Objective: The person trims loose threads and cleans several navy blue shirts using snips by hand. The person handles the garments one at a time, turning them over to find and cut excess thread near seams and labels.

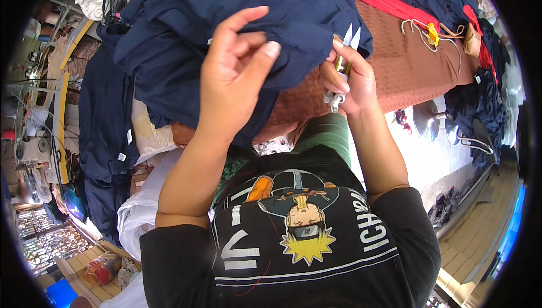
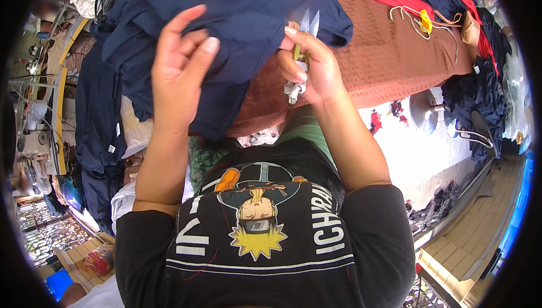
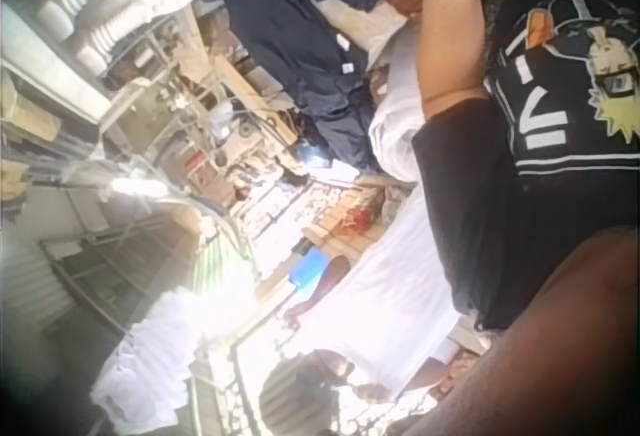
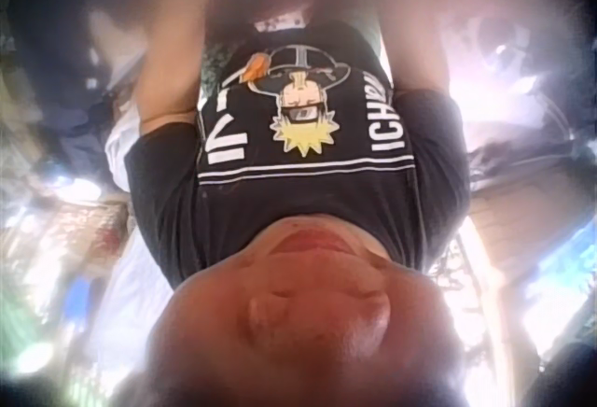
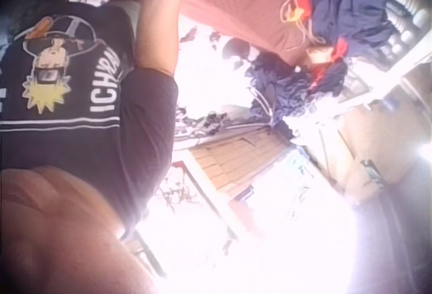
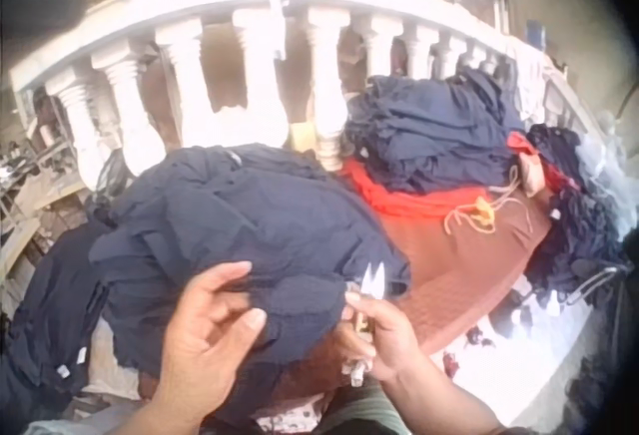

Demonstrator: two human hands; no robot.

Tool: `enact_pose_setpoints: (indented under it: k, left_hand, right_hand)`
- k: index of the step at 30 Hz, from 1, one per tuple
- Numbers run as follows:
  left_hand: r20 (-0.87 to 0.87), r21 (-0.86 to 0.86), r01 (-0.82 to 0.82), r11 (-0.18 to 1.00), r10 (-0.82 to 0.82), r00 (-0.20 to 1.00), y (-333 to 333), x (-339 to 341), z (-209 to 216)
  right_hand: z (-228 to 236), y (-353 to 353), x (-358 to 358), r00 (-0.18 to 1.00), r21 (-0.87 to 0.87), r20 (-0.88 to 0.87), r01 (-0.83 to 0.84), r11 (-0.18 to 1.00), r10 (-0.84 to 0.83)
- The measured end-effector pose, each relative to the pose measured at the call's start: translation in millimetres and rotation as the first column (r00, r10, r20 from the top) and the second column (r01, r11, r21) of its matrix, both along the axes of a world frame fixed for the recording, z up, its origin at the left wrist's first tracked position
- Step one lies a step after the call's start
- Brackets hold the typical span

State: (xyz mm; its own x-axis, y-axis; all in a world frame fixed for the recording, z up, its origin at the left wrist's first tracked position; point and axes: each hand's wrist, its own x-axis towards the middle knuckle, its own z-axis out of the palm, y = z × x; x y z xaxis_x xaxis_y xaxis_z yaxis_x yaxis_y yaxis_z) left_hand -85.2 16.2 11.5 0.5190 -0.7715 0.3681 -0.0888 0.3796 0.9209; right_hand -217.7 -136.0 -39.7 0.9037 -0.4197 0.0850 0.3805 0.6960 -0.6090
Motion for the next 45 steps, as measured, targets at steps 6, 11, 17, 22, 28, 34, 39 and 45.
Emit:
enact_pose_setpoints:
  k: [6,11,17,22,28,34,39,45]
  left_hand:
    - [-0.028,0.090,-0.104,0.991,0.106,0.994,12,-2,-8]
    - [0.453,0.102,-0.319,0.942,0.241,0.858,12,4,-17]
    - [0.937,-0.056,-0.545,0.837,0.232,0.260,18,-5,9]
    - [0.815,0.117,-0.395,0.911,0.139,0.563,17,0,17]
    - [0.403,0.510,-0.177,0.842,-0.052,0.914,21,6,30]
    - [0.224,0.528,-0.054,0.848,-0.078,0.972,20,16,24]
    - [-0.010,0.397,0.087,0.913,-0.090,0.996,19,14,20]
    - [0.068,0.184,0.052,0.981,-0.066,0.995,16,7,10]
  right_hand:
    - [5,7,-5,0.972,-0.127,-0.222,0.056,0.990,-0.083]
    - [12,21,-4,0.940,-0.337,-0.284,0.085,0.938,-0.187]
    - [19,24,-4,0.916,-0.464,-0.304,0.097,0.881,-0.261]
    - [28,34,-1,0.901,-0.494,-0.282,0.158,0.855,-0.329]
    - [12,31,-3,0.914,-0.682,-0.140,0.189,0.707,-0.380]
    - [13,35,-2,0.907,-0.740,-0.126,0.184,0.647,-0.402]
    - [15,37,-1,0.894,-0.753,-0.122,0.200,0.626,-0.432]
    - [19,33,-5,0.850,-0.875,-0.131,0.142,0.462,-0.510]
